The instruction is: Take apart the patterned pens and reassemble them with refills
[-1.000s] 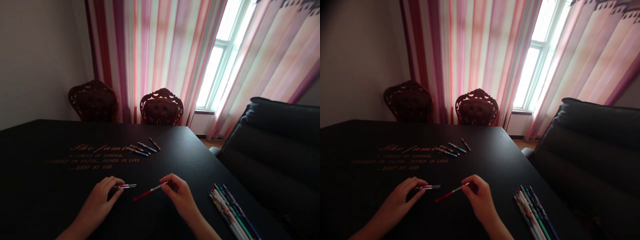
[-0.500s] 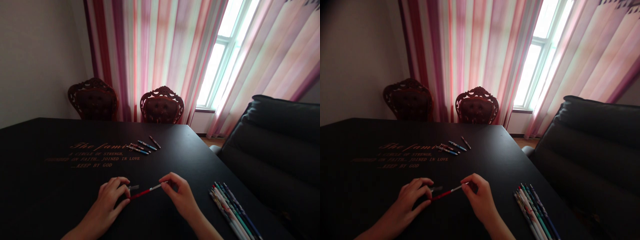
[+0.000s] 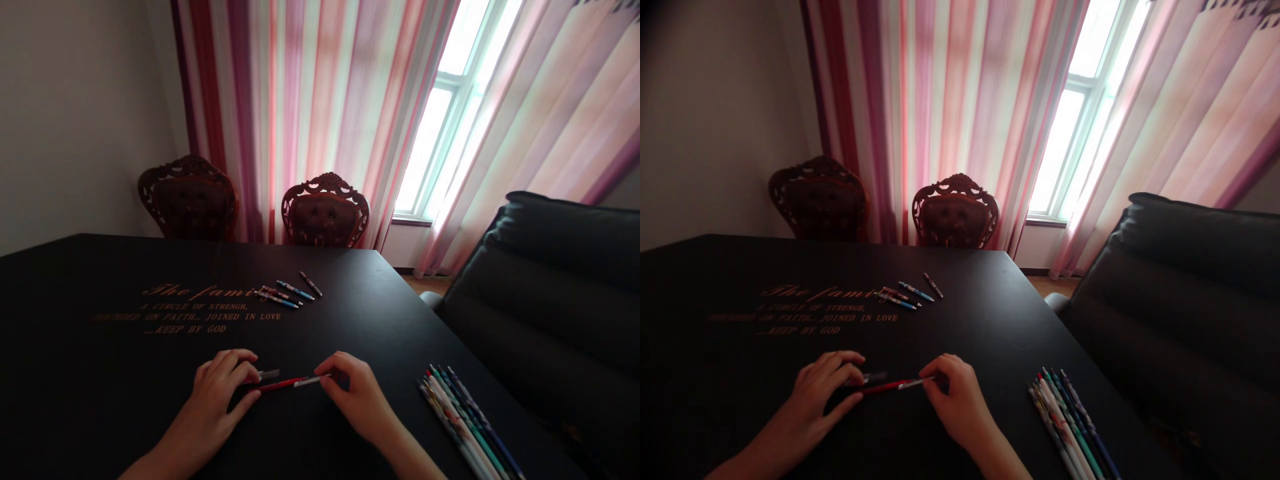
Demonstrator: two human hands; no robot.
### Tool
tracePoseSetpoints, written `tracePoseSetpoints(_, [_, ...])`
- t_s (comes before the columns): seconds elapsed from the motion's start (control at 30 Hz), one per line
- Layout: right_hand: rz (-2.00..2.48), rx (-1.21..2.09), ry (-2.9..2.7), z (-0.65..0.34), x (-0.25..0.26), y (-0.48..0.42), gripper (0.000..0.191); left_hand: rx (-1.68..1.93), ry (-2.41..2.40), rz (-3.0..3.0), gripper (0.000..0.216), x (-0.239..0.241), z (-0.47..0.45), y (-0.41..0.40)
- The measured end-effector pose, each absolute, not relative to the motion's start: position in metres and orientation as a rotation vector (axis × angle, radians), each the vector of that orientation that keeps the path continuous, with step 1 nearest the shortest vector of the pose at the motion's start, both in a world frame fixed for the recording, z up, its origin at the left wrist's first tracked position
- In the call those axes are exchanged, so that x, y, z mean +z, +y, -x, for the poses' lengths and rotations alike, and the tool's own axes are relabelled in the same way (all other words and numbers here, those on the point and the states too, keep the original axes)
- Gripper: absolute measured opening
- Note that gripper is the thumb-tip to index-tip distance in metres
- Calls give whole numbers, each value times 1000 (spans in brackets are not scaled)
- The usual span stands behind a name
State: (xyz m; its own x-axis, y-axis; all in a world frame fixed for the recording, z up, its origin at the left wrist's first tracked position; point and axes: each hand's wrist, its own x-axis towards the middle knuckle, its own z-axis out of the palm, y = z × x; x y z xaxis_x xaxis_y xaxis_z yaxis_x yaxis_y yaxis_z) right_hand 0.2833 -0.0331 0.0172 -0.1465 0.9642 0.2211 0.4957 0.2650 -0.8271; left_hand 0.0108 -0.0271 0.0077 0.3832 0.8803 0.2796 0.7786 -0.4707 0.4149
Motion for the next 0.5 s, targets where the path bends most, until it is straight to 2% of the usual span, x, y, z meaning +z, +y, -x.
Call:
tracePoseSetpoints(0.2, [1362,883,-1767,-267,17,-42,10,738,1291,-2423,23,11,-24,-40])
tracePoseSetpoints(0.5, [1285,861,-1847,-244,9,-52,12,656,1200,-2390,15,14,-38,-49])
